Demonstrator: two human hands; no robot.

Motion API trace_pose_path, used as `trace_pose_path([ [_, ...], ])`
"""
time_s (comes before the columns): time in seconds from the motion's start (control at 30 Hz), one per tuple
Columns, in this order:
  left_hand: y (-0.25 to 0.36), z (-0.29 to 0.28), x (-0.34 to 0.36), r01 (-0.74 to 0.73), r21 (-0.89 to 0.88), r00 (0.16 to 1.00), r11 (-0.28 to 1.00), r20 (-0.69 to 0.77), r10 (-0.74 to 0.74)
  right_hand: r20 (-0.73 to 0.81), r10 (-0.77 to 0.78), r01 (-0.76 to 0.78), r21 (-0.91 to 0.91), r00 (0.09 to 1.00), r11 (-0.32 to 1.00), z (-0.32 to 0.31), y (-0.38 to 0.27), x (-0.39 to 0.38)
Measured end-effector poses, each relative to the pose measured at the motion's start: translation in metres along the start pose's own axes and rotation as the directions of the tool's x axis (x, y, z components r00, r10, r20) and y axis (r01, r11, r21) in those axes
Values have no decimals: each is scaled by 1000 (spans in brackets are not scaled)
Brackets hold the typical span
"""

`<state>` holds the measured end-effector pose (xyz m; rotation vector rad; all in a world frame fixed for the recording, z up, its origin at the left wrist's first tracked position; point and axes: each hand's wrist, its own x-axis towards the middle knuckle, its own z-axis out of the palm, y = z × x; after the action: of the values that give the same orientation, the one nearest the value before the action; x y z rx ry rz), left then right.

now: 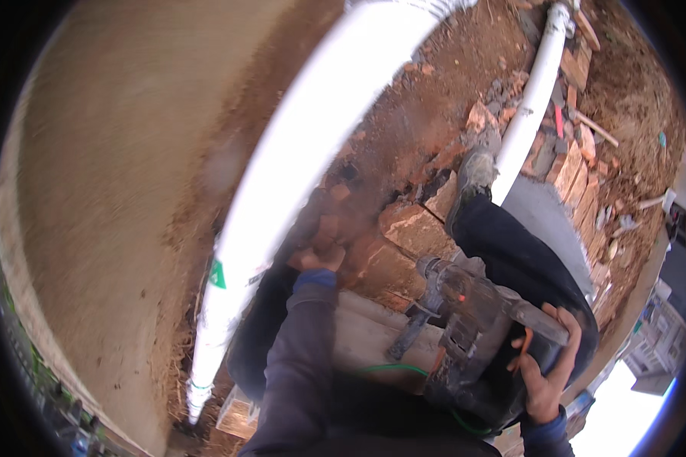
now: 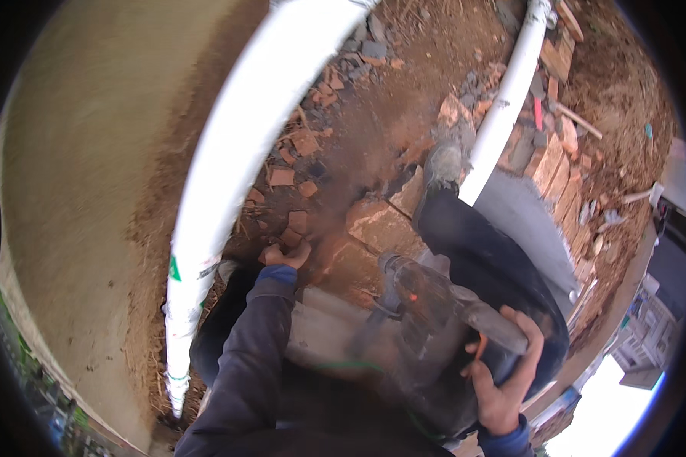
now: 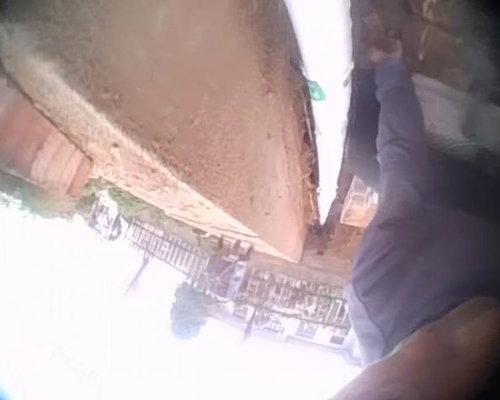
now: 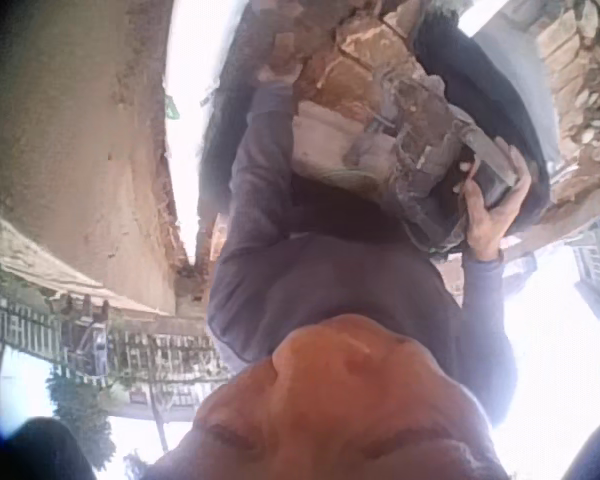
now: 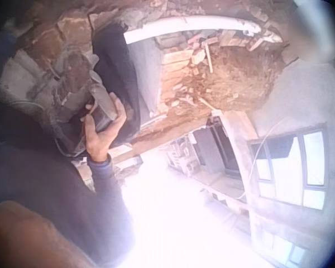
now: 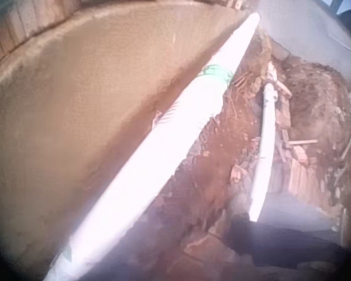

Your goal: The person positions a long white PVC pipe along a trench beside a low concrete wall, then uses a rotary hammer to break up soil and brick debris beneath the pipe. A second worker assists by holding the pipe in place. The person repeatedly drills into the ground and clears rubble by hand.

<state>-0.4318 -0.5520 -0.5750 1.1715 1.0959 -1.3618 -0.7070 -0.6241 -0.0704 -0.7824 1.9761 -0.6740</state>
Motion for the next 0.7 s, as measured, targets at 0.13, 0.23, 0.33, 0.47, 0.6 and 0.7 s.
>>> trace_pose_path([
  [0.13,-8,0,12,76,-128,991,989,-96,-88,-86,-10,13,31,996,999,-3,23,-7],
  [0.23,-4,2,9,142,-122,973,982,-165,-161,-104,-9,8,-10,995,1000,-14,34,-9],
  [0.33,-2,6,13,172,-49,969,984,-172,-178,-87,-34,29,-51,996,998,-25,39,-5],
  [0.47,-6,12,33,78,144,982,987,-180,-52,173,-176,181,-11,969,983,-30,37,3],
  [0.6,-4,21,55,41,18,918,999,-396,-30,154,-222,242,-123,963,962,-26,34,4],
  [0.7,-4,28,71,-18,-53,904,998,-428,-6,51,-39,39,-3,998,999,-26,34,2],
])
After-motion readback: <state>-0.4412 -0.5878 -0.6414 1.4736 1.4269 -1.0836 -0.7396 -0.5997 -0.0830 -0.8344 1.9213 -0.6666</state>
